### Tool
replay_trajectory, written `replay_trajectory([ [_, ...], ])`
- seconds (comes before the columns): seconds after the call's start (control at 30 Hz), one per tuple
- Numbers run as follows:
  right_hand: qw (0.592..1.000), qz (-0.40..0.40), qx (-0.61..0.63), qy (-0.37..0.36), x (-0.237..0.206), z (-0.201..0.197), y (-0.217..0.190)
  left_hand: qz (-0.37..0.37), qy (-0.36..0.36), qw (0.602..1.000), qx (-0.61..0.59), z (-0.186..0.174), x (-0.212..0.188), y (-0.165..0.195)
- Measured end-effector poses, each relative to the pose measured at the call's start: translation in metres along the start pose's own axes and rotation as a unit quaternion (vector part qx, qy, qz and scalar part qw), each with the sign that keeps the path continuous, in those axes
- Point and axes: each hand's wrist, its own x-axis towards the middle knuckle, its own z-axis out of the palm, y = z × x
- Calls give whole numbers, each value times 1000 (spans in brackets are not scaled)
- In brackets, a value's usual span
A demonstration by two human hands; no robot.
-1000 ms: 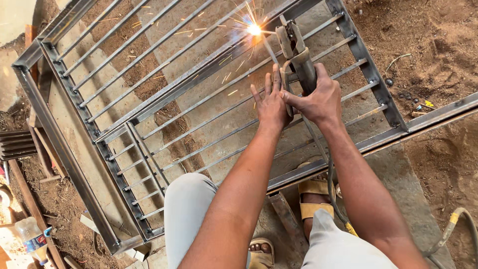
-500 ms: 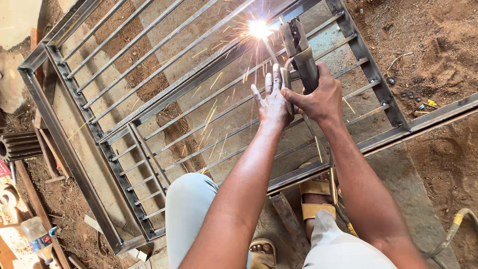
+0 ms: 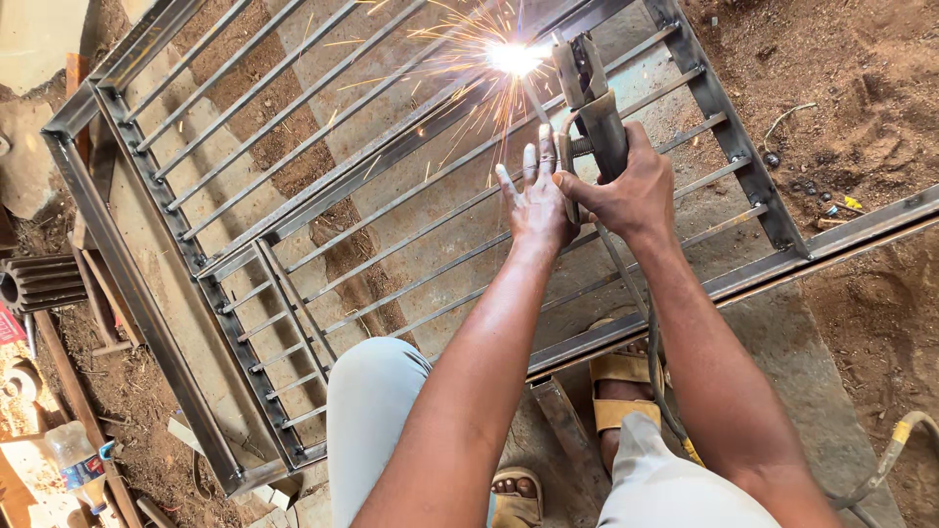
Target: The person sits on the ground beside a steel window grille frame, measures it with a tape measure, marks a bar with chalk, and positions thin metal bars across the frame. They then weld the bars in place using an electrode holder, producing sparks, and resume measuring and marking further bars.
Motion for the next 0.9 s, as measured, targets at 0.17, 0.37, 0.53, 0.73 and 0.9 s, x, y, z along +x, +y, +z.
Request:
replay_trajectory([
  [0.17, 973, -57, 220, 38, -23, -20, 25, 7, 115, 993, 34, -4, -1, 3],
  [0.37, 895, -48, 423, 131, -139, -163, 95, -12, 33, 998, -43, -25, -11, 13],
  [0.53, 953, 118, 274, 52, -274, -229, 108, -4, 19, 1000, -1, -22, -13, 15],
  [0.73, 989, 116, -89, 30, -334, -210, 87, 23, 24, 999, 31, -9, -4, 9],
  [0.9, 974, 129, -185, 8, -342, -186, 95, 43, 42, 997, 40, 6, 1, 2],
])
